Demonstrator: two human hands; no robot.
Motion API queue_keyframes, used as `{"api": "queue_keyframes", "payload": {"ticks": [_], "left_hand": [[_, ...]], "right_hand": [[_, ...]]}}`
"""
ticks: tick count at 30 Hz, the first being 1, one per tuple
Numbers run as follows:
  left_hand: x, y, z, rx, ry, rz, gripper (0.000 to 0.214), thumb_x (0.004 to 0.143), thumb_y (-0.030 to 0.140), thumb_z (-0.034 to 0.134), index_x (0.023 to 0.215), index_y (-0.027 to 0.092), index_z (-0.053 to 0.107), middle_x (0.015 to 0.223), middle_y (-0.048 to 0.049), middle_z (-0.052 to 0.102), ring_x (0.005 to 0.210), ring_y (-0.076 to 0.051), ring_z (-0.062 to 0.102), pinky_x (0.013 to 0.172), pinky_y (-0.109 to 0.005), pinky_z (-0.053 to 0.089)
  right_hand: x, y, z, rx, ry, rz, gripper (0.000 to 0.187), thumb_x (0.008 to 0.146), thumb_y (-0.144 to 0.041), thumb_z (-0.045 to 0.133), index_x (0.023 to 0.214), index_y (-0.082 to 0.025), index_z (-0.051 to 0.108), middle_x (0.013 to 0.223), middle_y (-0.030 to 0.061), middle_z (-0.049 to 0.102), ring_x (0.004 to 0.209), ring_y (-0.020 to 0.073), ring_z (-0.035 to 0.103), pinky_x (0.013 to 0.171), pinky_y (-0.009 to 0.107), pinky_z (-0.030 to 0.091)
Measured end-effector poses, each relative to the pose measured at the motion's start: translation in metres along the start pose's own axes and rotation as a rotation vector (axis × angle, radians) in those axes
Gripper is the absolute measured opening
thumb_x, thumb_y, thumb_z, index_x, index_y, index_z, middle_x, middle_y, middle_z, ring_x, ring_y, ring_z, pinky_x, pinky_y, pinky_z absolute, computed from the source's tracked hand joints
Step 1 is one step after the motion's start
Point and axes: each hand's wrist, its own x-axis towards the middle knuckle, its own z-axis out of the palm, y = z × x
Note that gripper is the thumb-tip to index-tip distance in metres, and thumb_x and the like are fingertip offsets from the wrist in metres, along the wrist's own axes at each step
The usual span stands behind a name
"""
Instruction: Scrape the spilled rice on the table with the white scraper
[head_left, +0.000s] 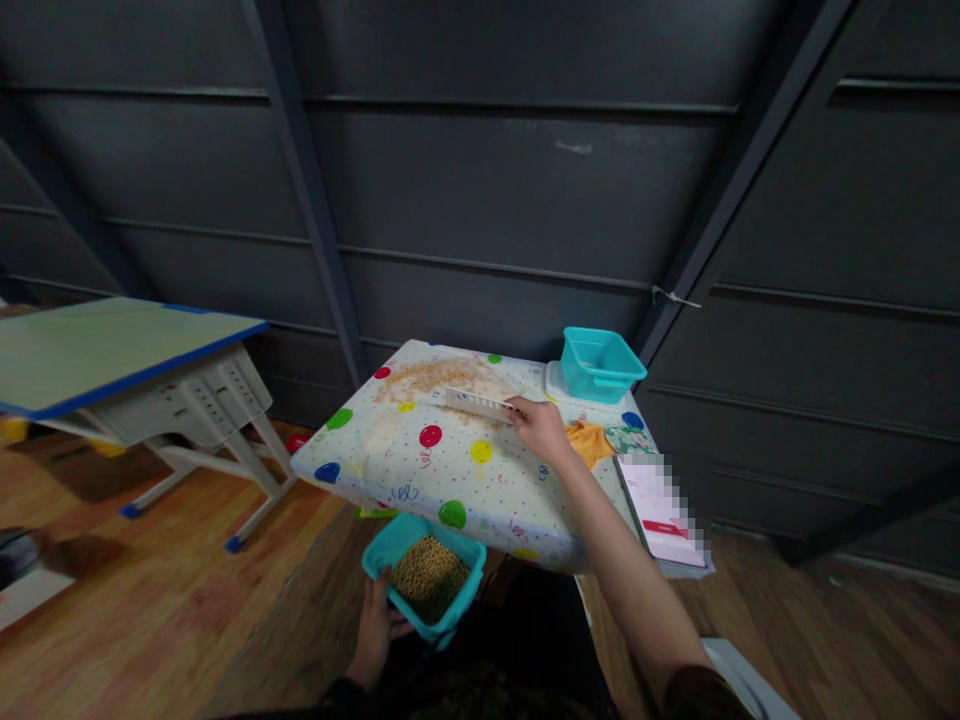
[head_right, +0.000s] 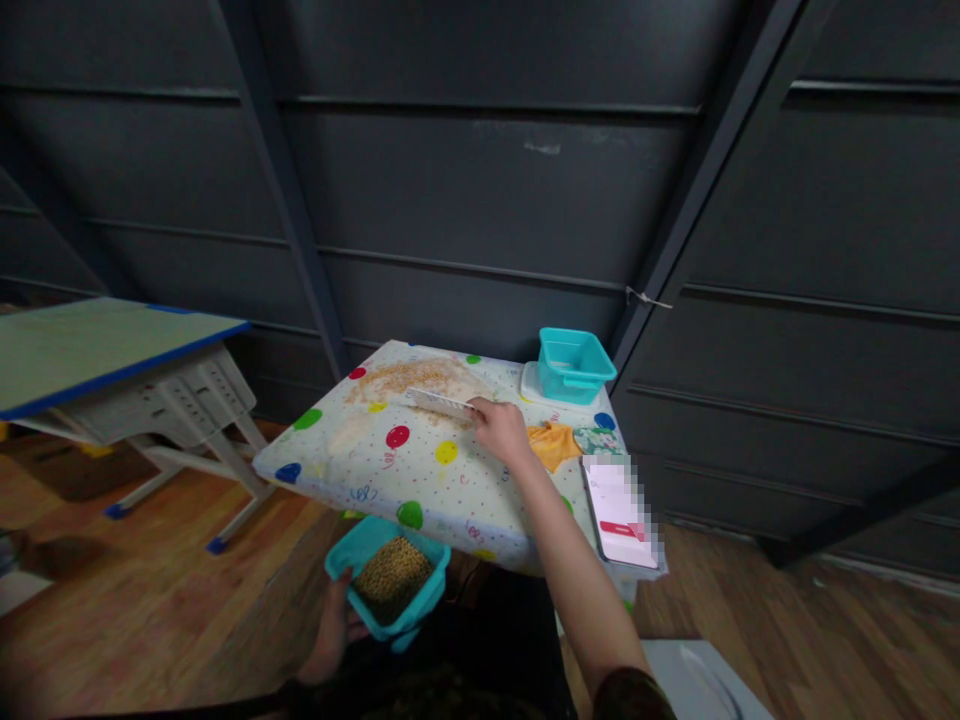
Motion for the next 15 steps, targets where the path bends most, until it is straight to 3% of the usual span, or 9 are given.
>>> {"api": "queue_keyframes", "payload": {"ticks": [3,6,10,15], "left_hand": [[0.005,0.001,-0.002,0.017,-0.035,0.004,0.087,0.117,0.066,0.058,0.189,0.022,0.04,0.172,-0.0324,0.072,0.091,-0.034,0.093,0.086,-0.049,0.077],[0.011,-0.002,-0.003,0.046,-0.048,0.016,0.086,0.116,0.067,0.058,0.188,0.024,0.04,0.175,-0.0321,0.069,0.09,-0.033,0.093,0.085,-0.049,0.077],[0.012,-0.007,-0.001,0.069,0.003,0.068,0.084,0.113,0.069,0.061,0.183,0.026,0.045,0.169,-0.0286,0.072,0.095,-0.034,0.092,0.085,-0.051,0.078],[0.009,-0.011,0.001,0.077,0.012,0.118,0.082,0.11,0.071,0.062,0.177,0.024,0.05,0.155,-0.0251,0.077,0.075,-0.026,0.082,0.076,-0.048,0.076]], "right_hand": [[-0.015,0.008,-0.012,-0.007,0.079,0.09,0.03,0.116,-0.028,0.064,0.116,-0.028,0.093,0.102,0.0095,0.094,0.092,0.0293,0.086,0.079,0.031,0.05],[-0.029,0.007,-0.021,-0.148,0.117,0.252,0.031,0.119,-0.028,0.062,0.123,-0.024,0.093,0.103,0.0144,0.094,0.091,0.0312,0.086,0.073,0.032,0.045],[-0.042,-0.013,-0.022,-0.322,0.003,0.365,0.037,0.123,-0.026,0.057,0.14,-0.02,0.089,0.11,0.0197,0.094,0.099,0.0333,0.089,0.077,0.033,0.048],[-0.046,-0.047,-0.012,-0.383,-0.112,0.326,0.045,0.125,-0.023,0.048,0.155,-0.018,0.082,0.12,0.0209,0.094,0.11,0.0342,0.092,0.085,0.035,0.056]]}}
